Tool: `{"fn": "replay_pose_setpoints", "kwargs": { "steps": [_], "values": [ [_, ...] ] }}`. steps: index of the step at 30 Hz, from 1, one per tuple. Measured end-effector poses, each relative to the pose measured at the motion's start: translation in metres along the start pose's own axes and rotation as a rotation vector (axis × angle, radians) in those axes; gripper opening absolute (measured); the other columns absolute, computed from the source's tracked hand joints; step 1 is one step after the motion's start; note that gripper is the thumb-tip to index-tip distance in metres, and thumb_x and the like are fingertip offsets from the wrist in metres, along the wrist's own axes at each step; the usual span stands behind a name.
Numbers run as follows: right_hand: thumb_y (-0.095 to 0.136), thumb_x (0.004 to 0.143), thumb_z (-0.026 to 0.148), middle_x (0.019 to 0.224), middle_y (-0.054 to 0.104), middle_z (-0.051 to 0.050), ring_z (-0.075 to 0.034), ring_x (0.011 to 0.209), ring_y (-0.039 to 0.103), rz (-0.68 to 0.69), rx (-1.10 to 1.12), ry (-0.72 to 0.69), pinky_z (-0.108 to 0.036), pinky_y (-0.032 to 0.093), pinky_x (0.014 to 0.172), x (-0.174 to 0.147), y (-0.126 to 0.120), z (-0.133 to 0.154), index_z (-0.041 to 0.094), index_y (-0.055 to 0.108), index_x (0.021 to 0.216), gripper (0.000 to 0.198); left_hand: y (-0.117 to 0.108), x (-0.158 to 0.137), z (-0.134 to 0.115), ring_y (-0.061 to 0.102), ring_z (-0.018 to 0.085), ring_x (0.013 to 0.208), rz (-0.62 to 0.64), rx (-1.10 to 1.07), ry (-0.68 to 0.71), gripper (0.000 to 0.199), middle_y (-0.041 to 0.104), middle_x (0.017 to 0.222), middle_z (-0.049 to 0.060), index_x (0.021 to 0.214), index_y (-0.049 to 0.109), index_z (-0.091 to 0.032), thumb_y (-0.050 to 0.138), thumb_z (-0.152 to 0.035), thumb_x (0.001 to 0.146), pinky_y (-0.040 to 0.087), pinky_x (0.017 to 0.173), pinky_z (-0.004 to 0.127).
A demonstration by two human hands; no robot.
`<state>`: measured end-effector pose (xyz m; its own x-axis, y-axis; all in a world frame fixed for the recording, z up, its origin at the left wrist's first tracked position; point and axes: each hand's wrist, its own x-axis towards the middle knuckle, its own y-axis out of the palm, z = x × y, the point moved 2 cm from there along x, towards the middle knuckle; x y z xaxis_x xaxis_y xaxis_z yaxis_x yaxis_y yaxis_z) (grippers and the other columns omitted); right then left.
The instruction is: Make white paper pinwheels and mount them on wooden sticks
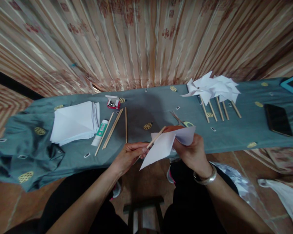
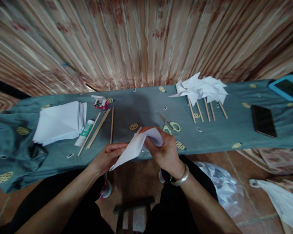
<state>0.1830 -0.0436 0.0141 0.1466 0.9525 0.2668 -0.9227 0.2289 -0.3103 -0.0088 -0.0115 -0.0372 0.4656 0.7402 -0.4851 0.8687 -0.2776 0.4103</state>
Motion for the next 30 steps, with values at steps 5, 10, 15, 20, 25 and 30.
{"fn": "replay_pose_setpoints", "kwargs": {
  "steps": [5, 10, 15, 20, 25, 30],
  "values": [
    [0.071, 0.072, 0.031, 0.075, 0.075, -0.004, -0.017, 0.060, 0.065, -0.046, 0.187, 0.224, -0.027, 0.052, 0.052, 0.002, 0.007, -0.012, 0.018, 0.074, 0.079, 0.015, -0.001, -0.003, 0.005, 0.044, 0.007, 0.053, 0.000, 0.025, 0.011, 0.037, 0.064, 0.062, 0.003, 0.078, 0.080, -0.015, 0.087, -0.040, 0.052, 0.032, 0.052, 0.022],
    [0.075, 0.068, 0.033, 0.078, 0.076, -0.004, -0.017, 0.064, 0.067, -0.003, 0.381, 0.348, -0.029, 0.055, 0.059, 0.002, 0.017, -0.020, 0.019, 0.074, 0.079, 0.018, -0.005, -0.008, 0.013, 0.044, 0.006, 0.051, -0.013, 0.004, -0.012, 0.030, 0.065, 0.062, 0.003, 0.070, 0.078, -0.013, 0.085, -0.039, 0.057, 0.032, 0.051, 0.021],
    [0.077, 0.064, 0.030, 0.076, 0.075, -0.003, -0.016, 0.065, 0.066, -0.006, 0.464, 0.440, -0.030, 0.054, 0.064, 0.000, 0.028, -0.029, 0.019, 0.073, 0.075, 0.015, -0.006, -0.013, 0.023, 0.047, 0.005, 0.051, -0.044, -0.109, -0.081, 0.034, 0.066, 0.063, 0.003, 0.078, 0.078, -0.013, 0.088, -0.032, 0.053, 0.033, 0.050, 0.020],
    [0.079, 0.062, 0.030, 0.075, 0.074, -0.001, -0.014, 0.065, 0.065, -0.007, 0.513, 0.529, -0.028, 0.052, 0.064, -0.004, 0.039, -0.038, 0.019, 0.072, 0.074, 0.018, -0.006, -0.021, 0.033, 0.049, 0.004, 0.051, -0.077, -0.202, -0.142, 0.038, 0.067, 0.065, 0.002, 0.083, 0.077, -0.011, 0.089, -0.029, 0.053, 0.036, 0.050, 0.018],
    [0.082, 0.058, 0.030, 0.075, 0.074, 0.000, -0.013, 0.062, 0.064, 0.003, 0.549, 0.589, -0.027, 0.051, 0.063, -0.008, 0.046, -0.040, 0.018, 0.073, 0.074, 0.022, -0.006, -0.030, 0.041, 0.055, 0.006, 0.053, -0.093, -0.210, -0.162, 0.039, 0.069, 0.067, 0.003, 0.084, 0.077, -0.010, 0.089, -0.030, 0.053, 0.043, 0.052, 0.018],
    [0.084, 0.056, 0.030, 0.076, 0.075, 0.000, -0.014, 0.064, 0.065, 0.026, 0.596, 0.598, -0.027, 0.051, 0.064, -0.008, 0.050, -0.039, 0.018, 0.073, 0.078, 0.028, -0.009, -0.034, 0.042, 0.058, 0.006, 0.053, -0.112, -0.208, -0.112, 0.035, 0.071, 0.068, 0.004, 0.084, 0.077, -0.010, 0.088, -0.027, 0.055, 0.046, 0.054, 0.017]
  ]
}}
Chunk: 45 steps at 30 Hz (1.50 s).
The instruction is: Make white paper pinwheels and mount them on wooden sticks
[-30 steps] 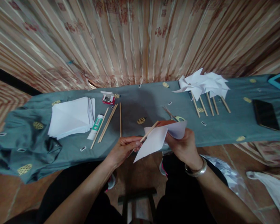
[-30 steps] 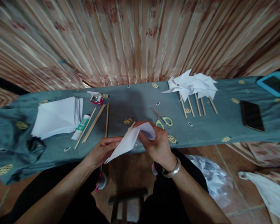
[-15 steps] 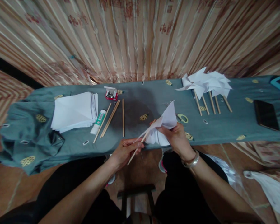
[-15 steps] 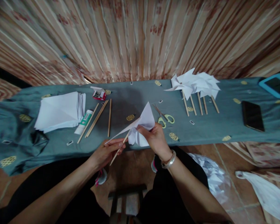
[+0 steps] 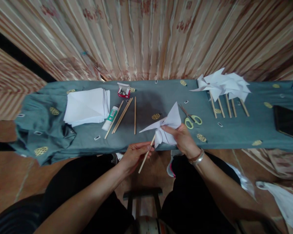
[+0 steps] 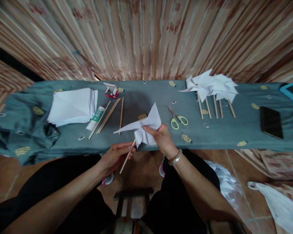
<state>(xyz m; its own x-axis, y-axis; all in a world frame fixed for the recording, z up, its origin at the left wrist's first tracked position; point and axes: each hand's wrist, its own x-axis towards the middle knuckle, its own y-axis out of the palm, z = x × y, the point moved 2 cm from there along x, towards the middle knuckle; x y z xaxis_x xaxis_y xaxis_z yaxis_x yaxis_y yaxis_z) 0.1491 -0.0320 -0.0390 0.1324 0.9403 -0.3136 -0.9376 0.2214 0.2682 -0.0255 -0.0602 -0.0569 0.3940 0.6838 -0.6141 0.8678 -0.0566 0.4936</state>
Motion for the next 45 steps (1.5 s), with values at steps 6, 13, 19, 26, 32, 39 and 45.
{"fn": "replay_pose_setpoints", "kwargs": {
  "steps": [6, 13, 19, 26, 32, 39, 45],
  "values": [
    [0.084, 0.057, 0.032, 0.078, 0.075, 0.000, -0.014, 0.065, 0.066, 0.030, -0.016, -0.026, -0.027, 0.051, 0.065, 0.001, 0.003, 0.001, 0.018, 0.072, 0.082, 0.031, -0.003, 0.000, -0.002, 0.060, 0.007, 0.053, -0.041, -0.001, 0.028, 0.024, 0.073, 0.071, 0.006, 0.082, 0.076, -0.010, 0.084, -0.019, 0.061, 0.049, 0.055, 0.018],
    [0.083, 0.057, 0.034, 0.077, 0.075, 0.000, -0.015, 0.066, 0.066, 0.041, -0.027, -0.025, -0.028, 0.052, 0.068, 0.001, 0.009, 0.008, 0.018, 0.071, 0.081, 0.031, 0.003, -0.001, -0.013, 0.064, 0.009, 0.055, -0.040, -0.042, 0.111, 0.028, 0.072, 0.070, 0.003, 0.084, 0.074, -0.011, 0.085, -0.020, 0.060, 0.054, 0.054, 0.018],
    [0.084, 0.057, 0.033, 0.078, 0.074, 0.000, -0.014, 0.065, 0.065, 0.064, -0.013, -0.017, -0.028, 0.052, 0.067, 0.001, 0.011, 0.004, 0.018, 0.072, 0.079, 0.029, 0.007, 0.003, -0.028, 0.064, 0.009, 0.055, -0.074, -0.073, 0.186, 0.028, 0.073, 0.070, 0.003, 0.086, 0.075, -0.012, 0.084, -0.021, 0.061, 0.055, 0.058, 0.019],
    [0.081, 0.061, 0.035, 0.078, 0.074, -0.001, -0.015, 0.065, 0.065, 0.089, -0.096, -0.081, -0.029, 0.052, 0.066, -0.003, 0.017, 0.007, 0.018, 0.072, 0.080, 0.027, 0.014, 0.020, -0.028, 0.054, 0.006, 0.047, -0.047, -0.071, 0.263, 0.035, 0.066, 0.058, 0.000, 0.077, 0.075, -0.011, 0.087, -0.033, 0.053, 0.046, 0.050, 0.018],
    [0.074, 0.071, 0.032, 0.077, 0.074, -0.004, -0.019, 0.070, 0.067, 0.098, -0.287, -0.292, -0.030, 0.054, 0.064, -0.017, 0.024, 0.020, 0.018, 0.073, 0.079, 0.016, 0.019, 0.005, -0.044, 0.049, 0.009, 0.052, -0.049, 0.137, 0.382, 0.022, 0.066, 0.063, 0.001, 0.078, 0.078, -0.015, 0.078, -0.032, 0.064, 0.038, 0.052, 0.021],
    [0.062, 0.084, 0.024, 0.097, 0.075, -0.007, -0.020, 0.083, 0.070, 0.163, -0.494, -0.574, -0.029, 0.057, 0.068, -0.042, 0.034, 0.030, 0.020, 0.071, 0.095, 0.014, 0.016, -0.021, -0.065, 0.061, 0.018, 0.072, -0.061, 0.355, 0.591, 0.008, 0.070, 0.077, 0.007, 0.071, 0.079, -0.019, 0.077, -0.025, 0.067, 0.045, 0.064, 0.025],
    [0.059, 0.085, 0.011, 0.098, 0.071, -0.005, -0.019, 0.090, 0.068, 0.207, -0.600, -0.741, -0.031, 0.055, 0.078, -0.051, 0.032, 0.033, 0.023, 0.066, 0.099, 0.020, 0.015, -0.024, -0.065, 0.059, 0.015, 0.067, -0.037, 0.361, 0.588, 0.010, 0.068, 0.071, 0.005, 0.071, 0.079, -0.019, 0.074, -0.028, 0.071, 0.045, 0.061, 0.023]
  ]
}}
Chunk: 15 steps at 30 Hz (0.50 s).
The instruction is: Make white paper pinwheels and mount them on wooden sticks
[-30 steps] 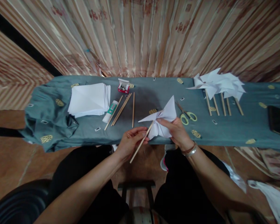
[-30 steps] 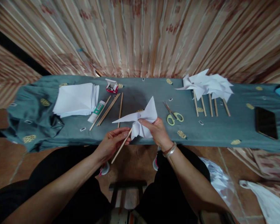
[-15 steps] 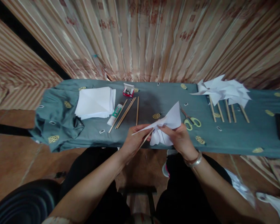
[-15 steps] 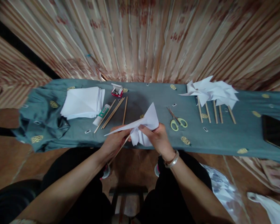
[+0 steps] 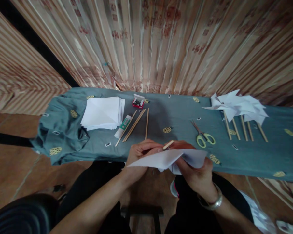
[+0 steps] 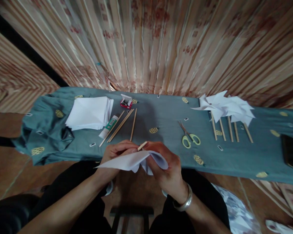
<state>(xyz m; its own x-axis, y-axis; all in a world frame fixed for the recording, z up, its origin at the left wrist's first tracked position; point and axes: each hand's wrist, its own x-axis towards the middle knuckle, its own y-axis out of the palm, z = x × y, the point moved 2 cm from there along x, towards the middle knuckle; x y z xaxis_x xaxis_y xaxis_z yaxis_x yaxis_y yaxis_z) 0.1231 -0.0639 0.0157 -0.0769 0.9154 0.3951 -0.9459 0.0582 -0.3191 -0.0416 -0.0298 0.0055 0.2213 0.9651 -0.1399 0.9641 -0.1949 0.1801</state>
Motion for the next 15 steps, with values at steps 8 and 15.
{"fn": "replay_pose_setpoints", "kwargs": {
  "steps": [8, 15],
  "values": [
    [0.058, 0.084, 0.007, 0.100, 0.068, -0.008, -0.020, 0.095, 0.064, 0.033, -0.125, -0.243, -0.035, 0.052, 0.080, 0.0025, -0.0055, 0.0082, 0.018, 0.061, 0.107, 0.027, 0.0003, 0.0008, 0.0010, 0.058, 0.012, 0.064, 0.000, -0.028, 0.005, 0.009, 0.065, 0.069, 0.003, 0.072, 0.078, -0.019, 0.074, -0.027, 0.070, 0.045, 0.058, 0.021],
    [0.060, 0.082, 0.007, 0.100, 0.067, -0.009, -0.021, 0.095, 0.063, 0.051, -0.129, -0.238, -0.037, 0.052, 0.081, 0.0021, -0.0075, 0.0074, 0.018, 0.060, 0.110, 0.030, 0.0013, 0.0014, 0.0029, 0.061, 0.013, 0.067, 0.028, -0.020, 0.056, 0.007, 0.068, 0.072, 0.004, 0.076, 0.079, -0.021, 0.073, -0.023, 0.073, 0.047, 0.060, 0.022]
  ]
}}
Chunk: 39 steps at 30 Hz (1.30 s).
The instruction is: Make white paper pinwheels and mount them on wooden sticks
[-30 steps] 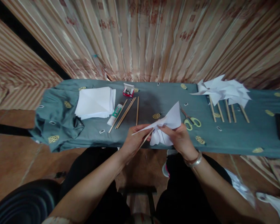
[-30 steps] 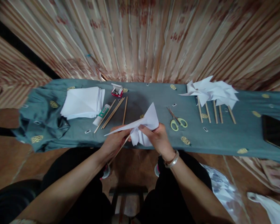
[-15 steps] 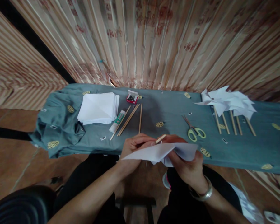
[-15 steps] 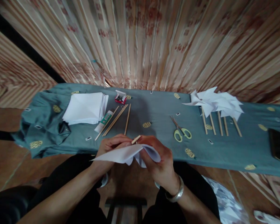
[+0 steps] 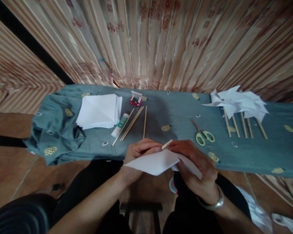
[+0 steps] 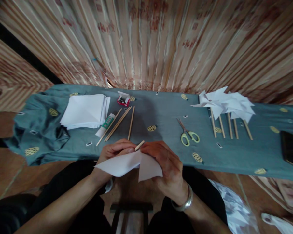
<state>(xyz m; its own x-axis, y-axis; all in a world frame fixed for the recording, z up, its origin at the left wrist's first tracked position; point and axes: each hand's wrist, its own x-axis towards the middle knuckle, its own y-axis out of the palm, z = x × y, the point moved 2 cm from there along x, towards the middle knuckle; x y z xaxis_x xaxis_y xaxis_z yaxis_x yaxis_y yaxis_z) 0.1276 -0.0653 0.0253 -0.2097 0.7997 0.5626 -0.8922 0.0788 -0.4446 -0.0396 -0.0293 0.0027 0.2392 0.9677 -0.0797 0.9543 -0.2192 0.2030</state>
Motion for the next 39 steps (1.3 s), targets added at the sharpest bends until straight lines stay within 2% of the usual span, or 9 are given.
{"fn": "replay_pose_setpoints", "kwargs": {
  "steps": [8, 16, 22, 27, 32, 35, 39],
  "values": [
    [0.060, 0.080, 0.003, 0.099, 0.068, -0.008, -0.021, 0.093, 0.064, -0.009, 0.000, -0.002, -0.036, 0.053, 0.078, -0.002, -0.001, 0.000, 0.018, 0.061, 0.109, 0.032, 0.000, 0.000, -0.001, 0.061, 0.012, 0.068, 0.036, -0.010, 0.046, 0.009, 0.070, 0.073, 0.004, 0.078, 0.079, -0.023, 0.071, -0.019, 0.076, 0.048, 0.063, 0.022],
    [0.057, 0.081, 0.003, 0.099, 0.068, -0.007, -0.021, 0.092, 0.065, -0.025, 0.013, 0.016, -0.037, 0.053, 0.079, -0.001, 0.001, 0.001, 0.020, 0.062, 0.109, 0.033, -0.002, -0.002, -0.001, 0.060, 0.010, 0.068, 0.052, -0.001, 0.030, 0.011, 0.069, 0.074, 0.003, 0.079, 0.080, -0.024, 0.071, -0.019, 0.077, 0.046, 0.061, 0.019],
    [0.062, 0.083, 0.015, 0.092, 0.072, -0.005, -0.019, 0.085, 0.068, -0.051, 0.074, 0.298, -0.030, 0.054, 0.074, -0.004, 0.006, -0.006, 0.021, 0.067, 0.095, 0.014, -0.004, -0.002, 0.002, 0.060, 0.013, 0.070, 0.067, 0.042, 0.047, 0.010, 0.069, 0.076, 0.005, 0.082, 0.080, -0.023, 0.071, -0.023, 0.078, 0.045, 0.061, 0.021],
    [0.066, 0.081, 0.027, 0.085, 0.075, -0.005, -0.019, 0.072, 0.069, -0.116, 0.293, 0.571, -0.028, 0.054, 0.064, -0.005, 0.017, -0.021, 0.019, 0.072, 0.094, 0.016, -0.006, 0.001, 0.013, 0.060, 0.014, 0.071, -0.004, 0.079, 0.049, 0.011, 0.067, 0.075, 0.005, 0.081, 0.080, -0.022, 0.073, -0.029, 0.076, 0.044, 0.061, 0.022],
    [0.075, 0.069, 0.033, 0.070, 0.073, -0.003, -0.017, 0.062, 0.065, -0.190, 0.481, 0.792, -0.028, 0.053, 0.057, -0.004, 0.029, -0.038, 0.017, 0.073, 0.077, 0.018, -0.005, 0.005, 0.025, 0.050, 0.010, 0.055, -0.033, 0.050, -0.068, 0.019, 0.061, 0.065, 0.001, 0.075, 0.078, -0.016, 0.072, -0.034, 0.072, 0.040, 0.052, 0.022],
    [0.077, 0.067, 0.035, 0.074, 0.074, -0.003, -0.015, 0.061, 0.064, -0.236, 0.582, 0.869, -0.028, 0.053, 0.060, -0.005, 0.036, -0.046, 0.016, 0.073, 0.078, 0.022, -0.004, 0.008, 0.034, 0.046, 0.009, 0.052, -0.065, 0.024, -0.104, 0.024, 0.059, 0.058, 0.000, 0.073, 0.077, -0.014, 0.071, -0.037, 0.072, 0.038, 0.051, 0.022],
    [0.078, 0.066, 0.033, 0.083, 0.075, -0.003, -0.016, 0.069, 0.066, -0.278, 0.641, 0.882, -0.030, 0.054, 0.069, -0.005, 0.041, -0.050, 0.017, 0.073, 0.080, 0.022, -0.006, 0.011, 0.042, 0.053, 0.012, 0.058, -0.110, 0.069, -0.105, 0.022, 0.067, 0.067, 0.003, 0.075, 0.078, -0.015, 0.070, -0.035, 0.072, 0.041, 0.056, 0.023]
  ]
}}
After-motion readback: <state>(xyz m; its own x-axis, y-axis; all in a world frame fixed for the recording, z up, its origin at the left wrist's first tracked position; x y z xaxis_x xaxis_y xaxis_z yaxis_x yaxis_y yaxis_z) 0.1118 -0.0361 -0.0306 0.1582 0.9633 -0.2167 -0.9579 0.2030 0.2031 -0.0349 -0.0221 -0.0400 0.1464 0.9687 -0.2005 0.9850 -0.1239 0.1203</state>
